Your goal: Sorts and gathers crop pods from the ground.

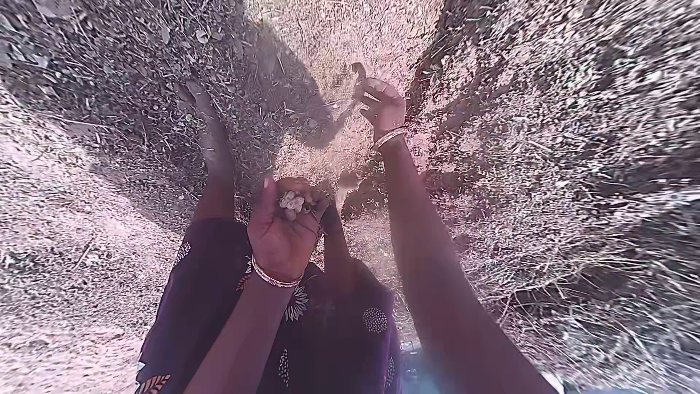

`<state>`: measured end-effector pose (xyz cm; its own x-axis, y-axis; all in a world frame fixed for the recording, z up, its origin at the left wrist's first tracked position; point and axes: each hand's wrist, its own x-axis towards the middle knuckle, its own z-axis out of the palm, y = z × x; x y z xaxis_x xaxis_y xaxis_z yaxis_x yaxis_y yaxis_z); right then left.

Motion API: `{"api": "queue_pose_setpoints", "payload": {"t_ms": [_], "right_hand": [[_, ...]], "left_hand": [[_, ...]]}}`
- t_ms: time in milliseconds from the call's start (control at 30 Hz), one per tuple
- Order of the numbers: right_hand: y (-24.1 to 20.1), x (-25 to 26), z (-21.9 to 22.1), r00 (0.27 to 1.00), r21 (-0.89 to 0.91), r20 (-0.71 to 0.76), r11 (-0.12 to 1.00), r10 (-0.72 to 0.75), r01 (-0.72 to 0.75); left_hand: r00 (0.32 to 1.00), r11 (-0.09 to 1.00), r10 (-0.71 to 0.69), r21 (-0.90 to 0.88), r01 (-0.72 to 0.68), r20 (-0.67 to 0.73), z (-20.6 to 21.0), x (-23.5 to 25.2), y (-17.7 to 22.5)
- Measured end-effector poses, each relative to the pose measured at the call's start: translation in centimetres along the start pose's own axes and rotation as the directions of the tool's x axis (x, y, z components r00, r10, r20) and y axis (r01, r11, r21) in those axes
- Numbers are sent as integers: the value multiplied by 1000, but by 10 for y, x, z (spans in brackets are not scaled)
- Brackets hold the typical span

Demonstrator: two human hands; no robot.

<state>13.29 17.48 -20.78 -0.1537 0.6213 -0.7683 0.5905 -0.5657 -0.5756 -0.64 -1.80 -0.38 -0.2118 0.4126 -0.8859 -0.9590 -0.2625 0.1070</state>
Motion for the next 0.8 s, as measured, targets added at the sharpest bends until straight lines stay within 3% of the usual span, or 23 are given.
{"api": "queue_pose_setpoints", "payload": {"t_ms": [67,133,233,333,400,433,533,633,733,800], "right_hand": [[30,1,-11,971,-16,-207,992,121,-127],[48,5,2,932,79,-291,976,217,-203],[52,5,63,955,157,-170,964,242,-216],[32,-34,99,993,-6,-25,994,111,-111],[13,-74,91,982,-107,161,991,96,-79],[9,-94,84,979,-197,185,979,84,-47],[-15,-164,49,979,-445,34,880,200,-164],[-39,-215,16,932,-430,-113,829,344,-358],[-61,-265,-30,955,-536,8,807,296,-246],[-99,-296,-63,948,-650,135,748,289,-135]], "left_hand": [[1000,1000,4,-21,-4,5,2,1,1],[1000,1000,0,-23,0,7,3,2,2],[1000,1000,-4,-20,4,-2,3,1,4],[1000,1000,12,-3,-12,4,4,2,9],[998,996,65,56,-66,11,5,1,22],[994,991,103,84,-105,23,3,-1,32],[977,970,211,118,-211,16,-3,-21,54],[960,961,266,99,-258,-83,2,-52,70],[948,964,267,56,-261,-171,24,-106,82],[953,965,263,59,-256,-153,38,-157,94]]}}
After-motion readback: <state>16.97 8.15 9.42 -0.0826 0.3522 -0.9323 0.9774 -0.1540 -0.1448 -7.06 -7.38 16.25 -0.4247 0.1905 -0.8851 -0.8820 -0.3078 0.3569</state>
